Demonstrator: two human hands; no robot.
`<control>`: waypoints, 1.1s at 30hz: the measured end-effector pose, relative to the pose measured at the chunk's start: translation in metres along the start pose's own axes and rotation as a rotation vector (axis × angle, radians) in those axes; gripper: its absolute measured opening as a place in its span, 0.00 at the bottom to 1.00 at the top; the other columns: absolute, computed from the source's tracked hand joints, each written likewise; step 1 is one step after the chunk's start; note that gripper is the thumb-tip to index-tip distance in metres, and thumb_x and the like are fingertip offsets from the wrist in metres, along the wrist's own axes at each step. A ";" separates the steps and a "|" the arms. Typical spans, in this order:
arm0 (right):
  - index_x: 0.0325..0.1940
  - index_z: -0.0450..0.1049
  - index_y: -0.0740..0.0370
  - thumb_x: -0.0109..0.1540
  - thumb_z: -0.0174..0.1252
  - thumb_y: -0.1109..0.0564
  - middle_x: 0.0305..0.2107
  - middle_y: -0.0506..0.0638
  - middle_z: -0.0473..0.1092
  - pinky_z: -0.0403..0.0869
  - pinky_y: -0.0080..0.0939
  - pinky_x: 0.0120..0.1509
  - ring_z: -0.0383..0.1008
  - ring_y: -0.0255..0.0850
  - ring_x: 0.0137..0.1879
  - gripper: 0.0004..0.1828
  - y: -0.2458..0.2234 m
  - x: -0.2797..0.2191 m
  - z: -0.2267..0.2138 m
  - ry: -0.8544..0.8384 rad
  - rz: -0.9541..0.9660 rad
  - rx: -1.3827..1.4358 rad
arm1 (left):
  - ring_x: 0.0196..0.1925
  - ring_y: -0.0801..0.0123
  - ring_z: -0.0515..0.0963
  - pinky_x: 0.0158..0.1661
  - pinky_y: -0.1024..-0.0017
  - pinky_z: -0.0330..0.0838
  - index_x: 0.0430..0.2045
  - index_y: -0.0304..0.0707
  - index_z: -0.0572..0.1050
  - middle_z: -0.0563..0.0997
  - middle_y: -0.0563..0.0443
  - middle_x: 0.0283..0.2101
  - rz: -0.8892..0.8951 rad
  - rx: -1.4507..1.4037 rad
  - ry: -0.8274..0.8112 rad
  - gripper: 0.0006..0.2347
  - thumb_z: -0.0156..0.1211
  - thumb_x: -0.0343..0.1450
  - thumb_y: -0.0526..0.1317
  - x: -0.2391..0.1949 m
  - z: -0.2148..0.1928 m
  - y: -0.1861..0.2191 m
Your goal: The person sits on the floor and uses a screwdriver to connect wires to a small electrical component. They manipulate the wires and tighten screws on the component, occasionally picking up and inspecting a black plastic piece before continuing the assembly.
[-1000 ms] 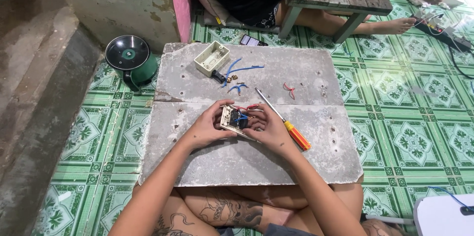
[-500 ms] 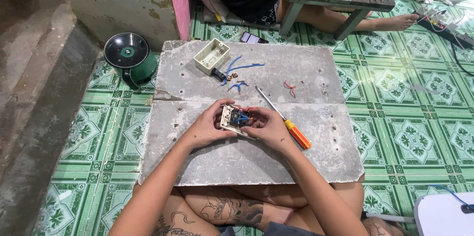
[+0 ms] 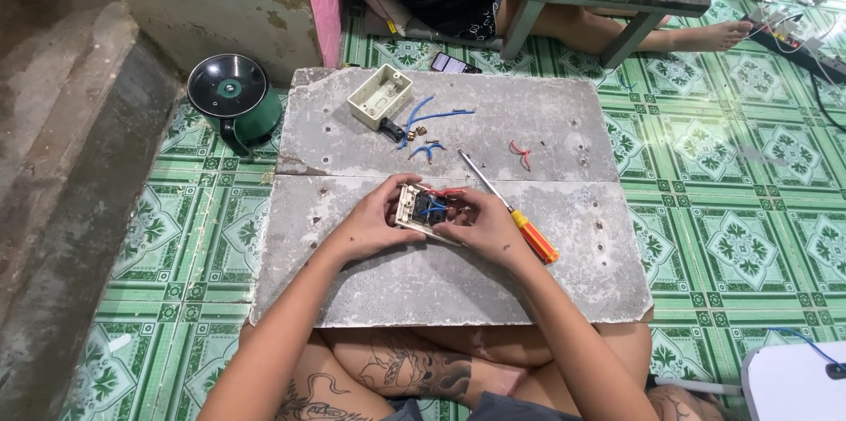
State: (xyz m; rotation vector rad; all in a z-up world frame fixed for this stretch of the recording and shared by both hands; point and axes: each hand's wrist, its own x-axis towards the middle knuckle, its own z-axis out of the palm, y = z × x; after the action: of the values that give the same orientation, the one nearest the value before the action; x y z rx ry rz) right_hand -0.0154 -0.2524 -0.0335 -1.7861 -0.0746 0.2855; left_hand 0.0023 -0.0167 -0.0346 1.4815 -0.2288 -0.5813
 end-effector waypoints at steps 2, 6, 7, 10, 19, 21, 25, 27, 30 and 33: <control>0.57 0.76 0.72 0.48 0.76 0.67 0.41 0.62 0.76 0.78 0.31 0.42 0.75 0.39 0.39 0.34 0.004 -0.001 -0.004 0.008 -0.007 -0.033 | 0.61 0.53 0.76 0.57 0.66 0.78 0.64 0.37 0.62 0.74 0.35 0.60 0.004 0.016 0.005 0.40 0.76 0.55 0.25 0.002 0.003 0.003; 0.59 0.76 0.68 0.51 0.73 0.67 0.45 0.58 0.77 0.77 0.28 0.43 0.74 0.35 0.40 0.31 0.007 -0.006 -0.005 0.023 0.053 0.107 | 0.62 0.51 0.76 0.59 0.63 0.77 0.64 0.37 0.64 0.74 0.35 0.61 0.002 0.051 0.040 0.40 0.78 0.55 0.28 0.000 0.005 0.008; 0.59 0.76 0.68 0.51 0.73 0.67 0.45 0.58 0.77 0.77 0.28 0.43 0.74 0.35 0.40 0.31 0.001 -0.008 -0.005 0.023 0.053 0.107 | 0.62 0.51 0.76 0.59 0.63 0.77 0.64 0.37 0.64 0.74 0.35 0.61 0.003 0.051 0.041 0.40 0.78 0.55 0.28 -0.002 0.002 0.011; 0.59 0.76 0.66 0.55 0.67 0.65 0.43 0.51 0.76 0.78 0.30 0.47 0.74 0.32 0.43 0.27 -0.002 -0.009 -0.011 0.082 0.124 0.231 | 0.63 0.47 0.75 0.61 0.59 0.75 0.64 0.40 0.64 0.74 0.36 0.62 -0.021 0.207 0.091 0.39 0.78 0.57 0.32 -0.007 -0.004 0.017; 0.62 0.69 0.66 0.70 0.43 0.50 0.42 0.65 0.75 0.76 0.41 0.42 0.79 0.50 0.43 0.22 0.029 -0.008 -0.052 -0.012 0.122 0.797 | 0.70 0.48 0.60 0.69 0.41 0.50 0.67 0.41 0.62 0.72 0.44 0.63 0.136 0.808 0.180 0.39 0.74 0.61 0.48 0.013 -0.015 -0.012; 0.60 0.69 0.68 0.71 0.45 0.52 0.42 0.66 0.73 0.76 0.42 0.43 0.79 0.51 0.44 0.20 0.043 -0.015 -0.058 0.037 0.086 0.662 | 0.70 0.36 0.59 0.66 0.33 0.49 0.73 0.43 0.50 0.69 0.33 0.65 0.134 0.749 0.178 0.44 0.72 0.62 0.42 0.004 -0.007 0.004; 0.53 0.68 0.64 0.68 0.53 0.58 0.29 0.61 0.74 0.73 0.36 0.33 0.77 0.45 0.29 0.11 0.034 -0.063 -0.042 0.097 -0.066 0.522 | 0.71 0.39 0.59 0.67 0.37 0.49 0.73 0.46 0.48 0.68 0.38 0.66 0.148 0.765 0.181 0.44 0.72 0.63 0.40 -0.001 -0.007 0.005; 0.57 0.67 0.63 0.68 0.51 0.58 0.35 0.60 0.72 0.72 0.45 0.38 0.75 0.47 0.35 0.14 0.029 -0.086 -0.042 0.187 0.014 0.116 | 0.73 0.41 0.57 0.68 0.39 0.46 0.73 0.44 0.50 0.66 0.39 0.69 0.112 0.797 0.147 0.39 0.67 0.67 0.37 -0.002 -0.004 0.007; 0.57 0.78 0.52 0.67 0.54 0.50 0.41 0.54 0.77 0.75 0.45 0.55 0.78 0.42 0.47 0.16 0.048 -0.119 -0.061 0.230 -0.121 -0.219 | 0.75 0.37 0.52 0.69 0.36 0.44 0.74 0.42 0.40 0.59 0.29 0.72 0.076 0.703 0.175 0.40 0.60 0.69 0.29 -0.029 0.028 0.054; 0.54 0.76 0.60 0.63 0.64 0.57 0.43 0.57 0.77 0.77 0.47 0.53 0.79 0.47 0.48 0.16 0.073 -0.134 -0.090 0.392 -0.187 -0.166 | 0.76 0.36 0.45 0.70 0.39 0.42 0.73 0.35 0.33 0.44 0.23 0.75 0.074 0.702 0.252 0.40 0.55 0.70 0.28 -0.056 0.049 0.055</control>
State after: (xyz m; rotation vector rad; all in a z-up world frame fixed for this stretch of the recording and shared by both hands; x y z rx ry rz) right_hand -0.1315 -0.3824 -0.0653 -1.9536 0.0147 -0.2121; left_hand -0.0566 -0.0317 0.0353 2.1945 -0.3056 -0.2491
